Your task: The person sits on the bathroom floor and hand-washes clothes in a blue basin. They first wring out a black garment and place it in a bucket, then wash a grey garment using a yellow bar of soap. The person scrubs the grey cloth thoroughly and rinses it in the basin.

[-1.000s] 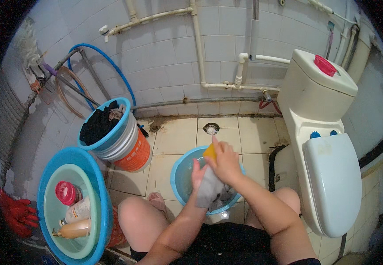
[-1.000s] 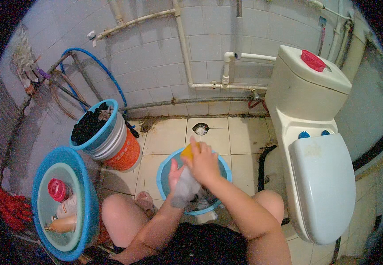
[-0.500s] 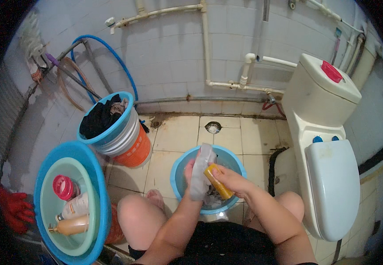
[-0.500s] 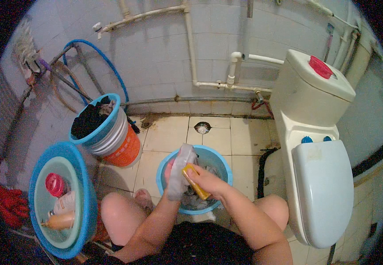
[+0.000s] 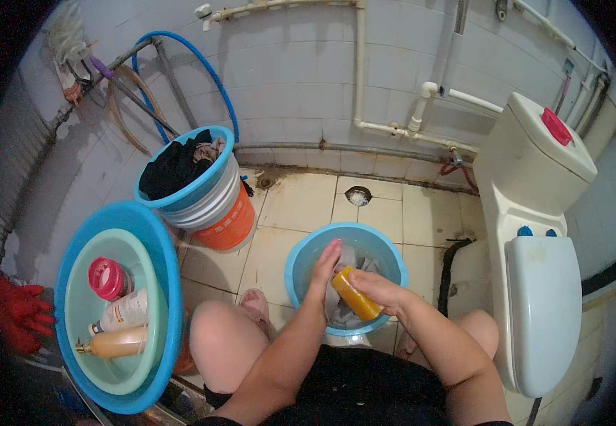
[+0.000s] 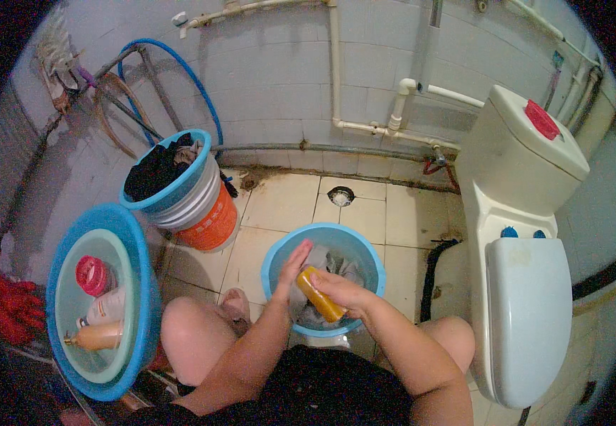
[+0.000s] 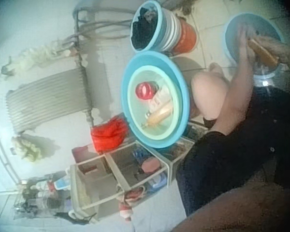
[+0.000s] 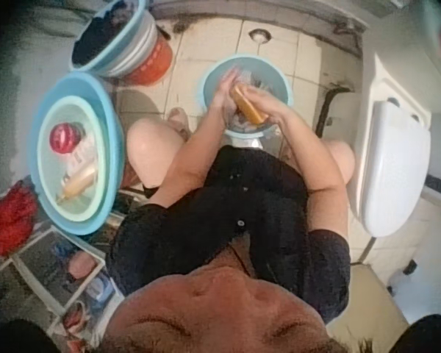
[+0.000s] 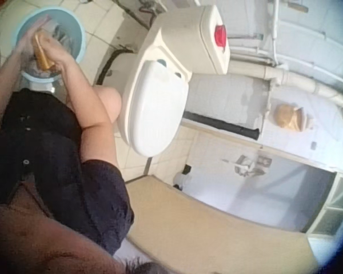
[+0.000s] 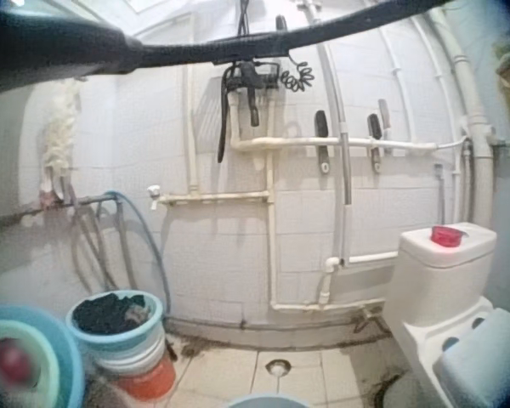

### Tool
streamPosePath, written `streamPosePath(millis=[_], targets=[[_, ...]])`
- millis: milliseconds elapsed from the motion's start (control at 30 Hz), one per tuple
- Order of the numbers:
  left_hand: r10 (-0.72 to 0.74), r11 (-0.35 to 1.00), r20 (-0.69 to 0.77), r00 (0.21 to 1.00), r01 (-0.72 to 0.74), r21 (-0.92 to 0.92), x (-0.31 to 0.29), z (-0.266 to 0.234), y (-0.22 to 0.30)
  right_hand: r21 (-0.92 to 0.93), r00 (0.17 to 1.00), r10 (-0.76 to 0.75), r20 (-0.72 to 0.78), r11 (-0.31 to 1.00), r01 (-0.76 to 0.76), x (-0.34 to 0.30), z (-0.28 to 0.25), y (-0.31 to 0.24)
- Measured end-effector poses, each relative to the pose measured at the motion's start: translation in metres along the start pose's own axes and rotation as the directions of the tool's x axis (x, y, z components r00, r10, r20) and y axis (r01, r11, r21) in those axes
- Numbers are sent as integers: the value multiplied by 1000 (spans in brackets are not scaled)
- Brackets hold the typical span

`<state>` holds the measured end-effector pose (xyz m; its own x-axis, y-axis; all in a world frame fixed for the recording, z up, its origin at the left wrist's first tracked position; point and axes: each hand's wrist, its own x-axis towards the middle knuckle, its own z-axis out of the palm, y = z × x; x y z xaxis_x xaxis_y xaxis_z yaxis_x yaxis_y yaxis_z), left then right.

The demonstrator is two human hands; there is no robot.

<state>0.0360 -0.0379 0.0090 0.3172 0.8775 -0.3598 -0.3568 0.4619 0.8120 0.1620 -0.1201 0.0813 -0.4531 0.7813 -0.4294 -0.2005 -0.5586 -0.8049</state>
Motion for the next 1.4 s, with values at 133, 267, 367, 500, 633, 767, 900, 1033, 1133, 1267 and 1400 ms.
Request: streamPosePath(millis=[133,267,367,500,633,767,900,1033,1133,1267,1400], targets=[[-436,815,75,897,429,-389,-33,-1,3,-61,996,59,73,997,-55,5,1,4],[-357,759,265,896,443,-477,-37,-10,7,-139,986,62,152,989,-41,10,3,13],[-383,905,160,910,404,-129,-8,-40,-18,-181,988,70,137,982,-45,4,8,6],[-273,948,93,958,284,-146,4,-40,-11,-18,994,57,-90,998,-59,-5,-11,-9],[-257,926,248,934,312,-215,-12,-15,39,263,897,-24,-441,952,155,-12,-20,-21],[-294,911,384,875,379,-165,-35,8,62,82,813,-213,-542,949,303,-12,-13,-24],[-302,926,422,855,369,-84,-39,21,77,-320,687,-532,-495,847,425,3,6,-17],[-330,939,311,891,344,12,-31,17,79,-620,566,-725,-393,663,419,1,25,-15],[-276,954,175,945,246,173,-49,33,83,-796,483,-799,-358,531,289,0,36,-15],[-165,937,104,981,123,326,-56,31,82,-887,379,-865,-329,421,189,5,34,-21],[-313,918,165,935,253,304,-81,47,99,-663,453,-689,-566,707,247,15,-11,-26]])
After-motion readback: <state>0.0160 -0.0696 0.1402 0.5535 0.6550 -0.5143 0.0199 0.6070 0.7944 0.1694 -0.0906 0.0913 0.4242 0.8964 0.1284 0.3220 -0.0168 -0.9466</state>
